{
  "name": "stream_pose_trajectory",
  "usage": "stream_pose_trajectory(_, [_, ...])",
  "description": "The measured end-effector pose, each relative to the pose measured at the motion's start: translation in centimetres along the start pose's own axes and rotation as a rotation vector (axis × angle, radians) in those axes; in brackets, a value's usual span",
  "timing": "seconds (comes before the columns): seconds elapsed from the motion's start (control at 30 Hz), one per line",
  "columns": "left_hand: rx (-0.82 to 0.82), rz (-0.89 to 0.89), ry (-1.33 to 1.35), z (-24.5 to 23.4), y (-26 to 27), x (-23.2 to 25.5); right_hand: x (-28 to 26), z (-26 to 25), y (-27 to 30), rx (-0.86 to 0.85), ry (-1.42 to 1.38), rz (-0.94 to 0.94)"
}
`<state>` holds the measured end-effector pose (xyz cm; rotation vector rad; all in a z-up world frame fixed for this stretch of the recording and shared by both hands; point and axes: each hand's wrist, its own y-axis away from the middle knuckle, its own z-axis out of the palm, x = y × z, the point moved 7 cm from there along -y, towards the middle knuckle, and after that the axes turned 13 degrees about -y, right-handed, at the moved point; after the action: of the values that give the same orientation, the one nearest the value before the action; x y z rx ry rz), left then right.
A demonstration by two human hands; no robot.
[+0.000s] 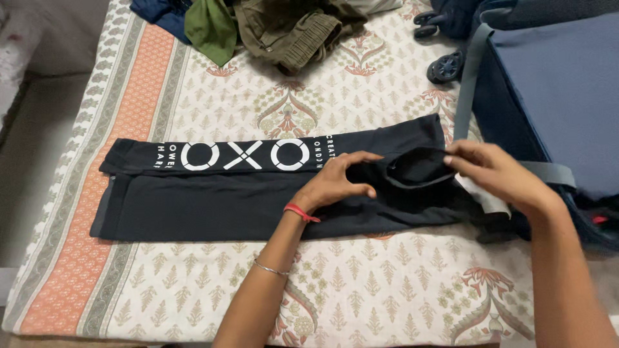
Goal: The person folds a pair of pants and a t-shirt by hand on a bed and places them into an open suitcase.
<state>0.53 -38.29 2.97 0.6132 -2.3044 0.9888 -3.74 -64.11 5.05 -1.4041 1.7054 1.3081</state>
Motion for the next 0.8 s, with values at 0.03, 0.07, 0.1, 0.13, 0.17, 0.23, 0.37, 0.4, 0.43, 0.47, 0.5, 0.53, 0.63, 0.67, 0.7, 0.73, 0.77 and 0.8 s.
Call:
stream_pose_trajectory(0.03, [-0.001,-0.003,-0.001,0.2,0.1,-0.1,-1.4,0.1,-0.3,-0.052,-0.181,-0.177])
stream_pose_trajectory(0.07, [-0.013,-0.117,0.073,0.8,0.1,-1.0,-1.5,0.2,-0.6,-0.053,-0.182,-0.174])
stream_pose_trajectory(0.1, [-0.027,-0.232,0.147,1.4,0.2,-2.0,-1.8,0.0,-0.8,0.007,-0.199,-0.205])
stream_pose_trajectory(0.13, [-0.027,-0.234,0.15,1.7,0.1,-2.4,-2.1,-0.3,-1.1,0.069,-0.215,-0.236])
stream_pose_trajectory(0.17, [0.046,-0.445,0.102,1.5,0.3,-4.2,-2.3,0.0,-1.8,0.069,-0.215,-0.232])
stream_pose_trajectory(0.23, [0.11,-0.656,0.055,1.5,1.0,-5.9,-0.8,0.5,-3.4,0.161,-0.432,-0.04])
stream_pose_trajectory(0.37, [0.251,-0.626,0.018,0.8,1.1,-5.9,0.7,1.0,-4.2,0.165,-0.149,-0.01])
stream_pose_trajectory(0.4, [0.281,-0.601,0.005,0.6,1.1,-5.8,0.8,1.0,-4.5,0.151,-0.209,-0.06])
stream_pose_trajectory(0.43, [0.283,-0.606,0.008,0.7,1.2,-5.8,0.9,1.0,-4.7,0.138,-0.27,-0.109])
stream_pose_trajectory(0.47, [0.322,-0.569,-0.025,0.5,1.1,-5.5,1.3,1.0,-5.0,0.134,-0.269,-0.106])
stream_pose_trajectory(0.5, [0.36,-0.531,-0.057,0.3,1.0,-5.1,0.8,0.3,-5.0,0.221,-0.268,-0.215])
stream_pose_trajectory(0.53, [0.36,-0.534,-0.056,0.3,1.0,-4.9,0.3,-0.3,-4.8,0.309,-0.268,-0.327])
stream_pose_trajectory(0.63, [0.399,-0.453,-0.085,-0.4,0.5,-3.1,-2.0,0.6,-1.8,0.515,0.325,-0.609])
stream_pose_trajectory(0.67, [0.454,-0.354,-0.327,-1.0,0.6,-1.1,-2.2,1.1,-0.9,0.513,0.329,-0.613])
stream_pose_trajectory(0.7, [0.503,-0.251,-0.567,-1.4,0.6,0.7,-0.6,1.5,-0.6,0.457,0.34,-0.353])
stream_pose_trajectory(0.73, [0.505,-0.256,-0.566,-1.7,0.6,1.1,1.4,2.1,-0.2,0.392,0.348,-0.089])
stream_pose_trajectory(0.77, [0.358,-0.24,-0.572,-1.0,0.2,1.1,1.7,2.6,0.1,0.388,0.352,-0.089])
stream_pose_trajectory(0.8, [0.208,-0.219,-0.573,-0.1,0.1,1.1,0.8,3.3,0.4,0.46,0.616,-0.231])
